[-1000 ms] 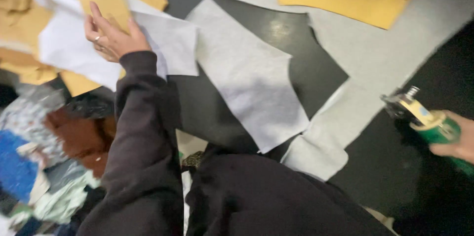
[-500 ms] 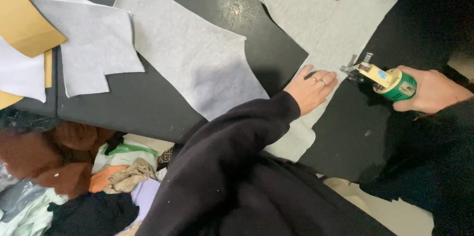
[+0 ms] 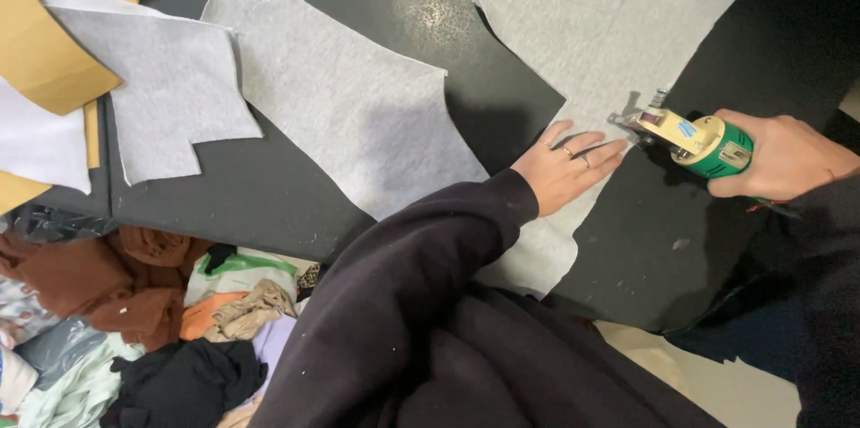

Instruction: The person uses a green electric rotary cutter to cut a piece of light gray fabric on a dark worktable. They guide the tool along the fabric's edge to separate a section, then lift and move the cut piece aside.

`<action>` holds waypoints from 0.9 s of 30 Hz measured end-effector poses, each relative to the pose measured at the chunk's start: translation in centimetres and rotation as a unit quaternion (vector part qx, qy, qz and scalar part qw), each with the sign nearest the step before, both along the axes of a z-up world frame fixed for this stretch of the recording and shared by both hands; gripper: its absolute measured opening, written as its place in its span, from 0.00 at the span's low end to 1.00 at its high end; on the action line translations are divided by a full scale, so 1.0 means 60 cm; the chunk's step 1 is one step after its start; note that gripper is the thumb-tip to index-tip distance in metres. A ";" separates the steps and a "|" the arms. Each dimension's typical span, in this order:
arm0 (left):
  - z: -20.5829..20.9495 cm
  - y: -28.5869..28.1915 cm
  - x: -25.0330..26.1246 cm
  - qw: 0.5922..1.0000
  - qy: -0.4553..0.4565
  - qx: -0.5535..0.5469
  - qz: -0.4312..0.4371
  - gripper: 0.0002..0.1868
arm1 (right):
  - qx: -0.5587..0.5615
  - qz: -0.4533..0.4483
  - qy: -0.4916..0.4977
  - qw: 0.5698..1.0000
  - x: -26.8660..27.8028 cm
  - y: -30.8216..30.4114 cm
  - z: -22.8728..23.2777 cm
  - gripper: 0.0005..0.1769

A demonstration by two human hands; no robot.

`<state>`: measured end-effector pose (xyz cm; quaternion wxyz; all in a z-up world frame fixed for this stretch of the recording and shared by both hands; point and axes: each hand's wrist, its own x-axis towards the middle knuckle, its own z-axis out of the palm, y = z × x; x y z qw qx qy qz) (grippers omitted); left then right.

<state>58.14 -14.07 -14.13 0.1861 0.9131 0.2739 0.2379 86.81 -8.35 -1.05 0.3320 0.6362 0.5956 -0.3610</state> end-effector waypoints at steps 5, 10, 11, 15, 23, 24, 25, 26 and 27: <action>0.003 -0.001 -0.001 1.000 0.017 0.005 -0.003 0.26 | -0.010 -0.006 -0.022 1.000 -0.033 0.016 0.010 0.39; -0.011 -0.010 0.001 1.000 0.016 0.003 -0.015 0.24 | -0.047 -0.018 -0.028 0.998 -0.104 0.048 0.054 0.39; -0.011 -0.010 -0.001 0.999 0.027 0.003 -0.020 0.24 | -0.044 -0.013 -0.028 0.999 -0.115 0.053 0.059 0.37; 0.011 -0.003 -0.008 0.999 0.009 -0.017 -0.039 0.32 | -0.048 -0.018 -0.013 0.999 -0.119 0.057 0.052 0.35; 0.034 -0.007 -0.020 0.992 0.046 -0.077 -0.086 0.44 | -0.036 -0.017 -0.015 0.999 -0.173 0.077 0.064 0.37; 0.034 -0.008 -0.023 0.992 0.044 -0.076 -0.092 0.44 | -0.035 -0.023 -0.018 0.999 -0.168 0.071 0.059 0.37; 0.034 -0.009 -0.025 0.993 0.037 -0.056 -0.093 0.41 | -0.013 -0.015 -0.007 1.000 -0.163 0.066 0.054 0.38; 0.033 -0.007 -0.031 0.995 0.032 -0.036 -0.092 0.38 | 0.010 -0.006 0.005 1.000 -0.161 0.063 0.047 0.40; 0.028 -0.005 -0.044 0.994 0.030 -0.034 -0.097 0.38 | 0.011 -0.011 0.004 1.000 -0.147 0.043 0.039 0.40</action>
